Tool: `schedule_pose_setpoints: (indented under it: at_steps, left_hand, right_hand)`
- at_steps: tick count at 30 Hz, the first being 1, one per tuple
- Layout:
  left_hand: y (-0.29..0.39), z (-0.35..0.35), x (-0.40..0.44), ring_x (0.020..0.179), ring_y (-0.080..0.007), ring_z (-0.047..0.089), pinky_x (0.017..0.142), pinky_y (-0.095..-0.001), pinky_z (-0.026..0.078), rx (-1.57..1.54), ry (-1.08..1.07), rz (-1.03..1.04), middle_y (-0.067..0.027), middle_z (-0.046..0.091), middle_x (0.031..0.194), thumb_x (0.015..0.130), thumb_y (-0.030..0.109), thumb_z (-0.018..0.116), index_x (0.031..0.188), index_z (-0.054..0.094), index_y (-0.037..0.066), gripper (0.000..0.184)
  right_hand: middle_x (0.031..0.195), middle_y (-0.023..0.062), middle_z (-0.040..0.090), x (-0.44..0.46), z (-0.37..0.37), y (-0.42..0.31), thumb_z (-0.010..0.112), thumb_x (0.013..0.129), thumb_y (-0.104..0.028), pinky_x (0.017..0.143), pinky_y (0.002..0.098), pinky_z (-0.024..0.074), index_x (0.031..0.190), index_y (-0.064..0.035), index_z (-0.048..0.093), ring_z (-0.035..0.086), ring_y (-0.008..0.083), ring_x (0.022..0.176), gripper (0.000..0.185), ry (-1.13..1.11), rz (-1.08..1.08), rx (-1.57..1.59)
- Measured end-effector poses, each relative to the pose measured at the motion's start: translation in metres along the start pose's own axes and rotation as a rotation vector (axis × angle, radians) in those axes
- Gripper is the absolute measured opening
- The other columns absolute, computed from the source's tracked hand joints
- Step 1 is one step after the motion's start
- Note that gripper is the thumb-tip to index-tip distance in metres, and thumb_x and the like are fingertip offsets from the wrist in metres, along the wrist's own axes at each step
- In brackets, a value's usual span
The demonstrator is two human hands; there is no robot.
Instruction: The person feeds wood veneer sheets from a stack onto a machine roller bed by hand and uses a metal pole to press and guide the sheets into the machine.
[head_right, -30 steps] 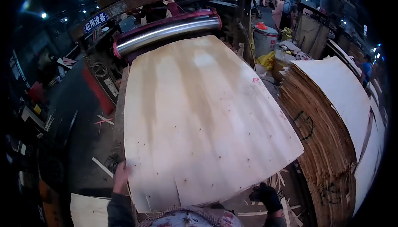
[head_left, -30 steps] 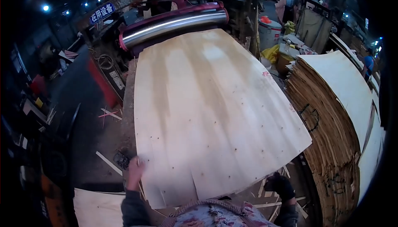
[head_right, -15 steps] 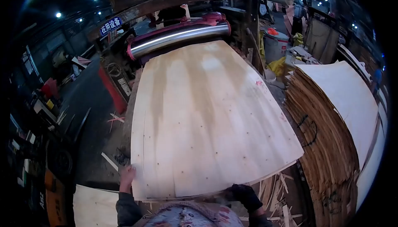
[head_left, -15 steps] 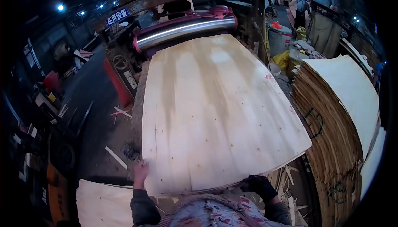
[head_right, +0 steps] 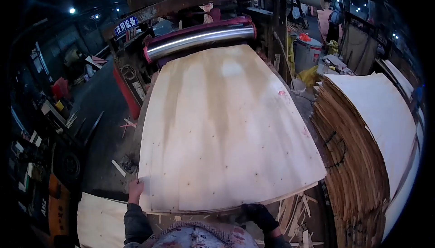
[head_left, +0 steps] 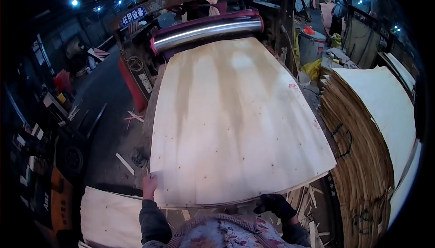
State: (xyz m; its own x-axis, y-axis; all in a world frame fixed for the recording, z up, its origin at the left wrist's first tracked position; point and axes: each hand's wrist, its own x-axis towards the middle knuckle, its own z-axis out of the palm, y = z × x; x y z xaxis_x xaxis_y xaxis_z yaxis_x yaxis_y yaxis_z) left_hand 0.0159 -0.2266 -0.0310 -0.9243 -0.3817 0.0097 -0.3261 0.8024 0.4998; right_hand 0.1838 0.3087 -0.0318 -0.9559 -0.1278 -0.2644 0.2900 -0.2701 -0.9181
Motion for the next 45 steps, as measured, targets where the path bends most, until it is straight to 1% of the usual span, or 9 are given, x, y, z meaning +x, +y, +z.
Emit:
schedule_pose_setpoints:
  at_steps: [7,10,13,15,18,20,33,43,45]
  left_hand:
    - [-0.012,-0.009,0.005,0.072,-0.017,0.061,0.066,-0.0332,0.048,-0.406,0.04,-0.13,-0.0127,0.065,0.077,0.08,0.017,0.062,0.093,0.063,-0.006,0.026]
    - [-0.009,-0.028,0.0,0.074,-0.0138,0.057,0.067,-0.0299,0.047,-0.76,-0.01,-0.141,-0.0086,0.062,0.082,0.082,0.01,0.059,0.098,0.059,-0.003,0.021]
    - [0.019,-0.068,-0.016,0.081,-0.0144,0.057,0.071,-0.0284,0.047,-0.956,-0.073,-0.097,-0.0084,0.06,0.091,0.082,0.005,0.057,0.103,0.054,-0.001,0.022]
    - [0.026,-0.093,-0.016,0.087,-0.0181,0.059,0.078,-0.0314,0.049,-1.069,-0.272,-0.142,-0.0107,0.06,0.097,0.082,-0.002,0.052,0.109,0.051,-0.001,0.027]
    - [0.047,-0.119,-0.025,0.092,-0.0216,0.06,0.085,-0.0343,0.05,-1.076,-0.26,0.001,-0.0137,0.059,0.101,0.081,-0.006,0.048,0.114,0.047,-0.002,0.034]
    - [0.043,-0.129,-0.022,0.096,-0.0236,0.06,0.087,-0.0355,0.05,-1.05,-0.281,-0.012,-0.016,0.058,0.106,0.081,-0.009,0.045,0.119,0.044,-0.002,0.039]
    - [-0.01,-0.091,-0.064,0.096,-0.024,0.061,0.086,-0.0361,0.051,-1.366,-0.391,-0.058,-0.0143,0.06,0.108,0.078,-0.007,0.05,0.118,0.045,-0.001,0.041]
    - [0.025,-0.099,-0.047,0.103,-0.0244,0.059,0.092,-0.0353,0.047,-1.291,-0.316,-0.036,-0.0149,0.06,0.114,0.081,-0.005,0.047,0.12,0.048,-0.002,0.039]
    - [0.033,-0.095,-0.038,0.105,-0.0244,0.058,0.093,-0.0351,0.046,-1.284,-0.333,-0.027,-0.0146,0.059,0.116,0.081,-0.005,0.047,0.122,0.047,-0.002,0.041]
  right_hand:
    - [0.09,0.0195,0.066,0.017,-0.004,0.004,0.053,0.093,-0.022,0.082,0.0449,0.0524,0.102,0.0091,0.058,0.066,0.0365,0.086,0.033,-0.115,0.065,0.034]
    - [0.103,0.0109,0.066,0.015,0.008,0.002,0.047,0.095,-0.012,0.081,0.031,0.0508,0.109,0.0004,0.063,0.064,0.0164,0.091,0.025,-0.157,0.061,-0.012]
    - [0.1,0.0062,0.065,0.024,0.017,0.027,0.055,0.089,-0.022,0.079,0.0337,0.0497,0.103,-0.0113,0.066,0.062,0.0212,0.092,0.021,-0.121,-0.436,-0.805]
    - [0.097,0.0054,0.064,0.014,0.038,0.007,0.06,0.084,-0.024,0.077,0.034,0.0494,0.102,-0.0155,0.065,0.062,0.0234,0.09,0.02,-0.094,-0.123,-0.201]
    - [0.096,0.0075,0.065,0.009,0.045,0.02,0.06,0.086,-0.022,0.078,0.0348,0.0513,0.104,-0.0099,0.064,0.064,0.0238,0.089,0.021,-0.038,-0.07,-0.064]
    - [0.101,0.0194,0.064,0.009,0.055,0.023,0.052,0.094,-0.028,0.08,0.0481,0.0534,0.106,0.0053,0.059,0.065,0.0363,0.091,0.036,0.028,0.197,0.458]
    - [0.083,0.0174,0.064,-0.021,0.09,0.012,0.053,0.094,-0.032,0.073,0.0488,0.0551,0.088,-0.0002,0.058,0.065,0.0357,0.077,0.033,0.286,0.007,0.584]
    - [0.059,0.0092,0.057,0.006,0.092,-0.062,0.051,0.094,-0.024,0.061,0.0336,0.0518,0.084,0.0006,0.058,0.06,0.0212,0.057,0.028,0.279,-0.156,-0.321]
    - [0.059,0.0098,0.059,0.031,0.087,-0.07,0.05,0.095,-0.025,0.06,0.0326,0.0519,0.08,-0.0006,0.059,0.062,0.0196,0.058,0.029,0.295,-0.111,-0.058]
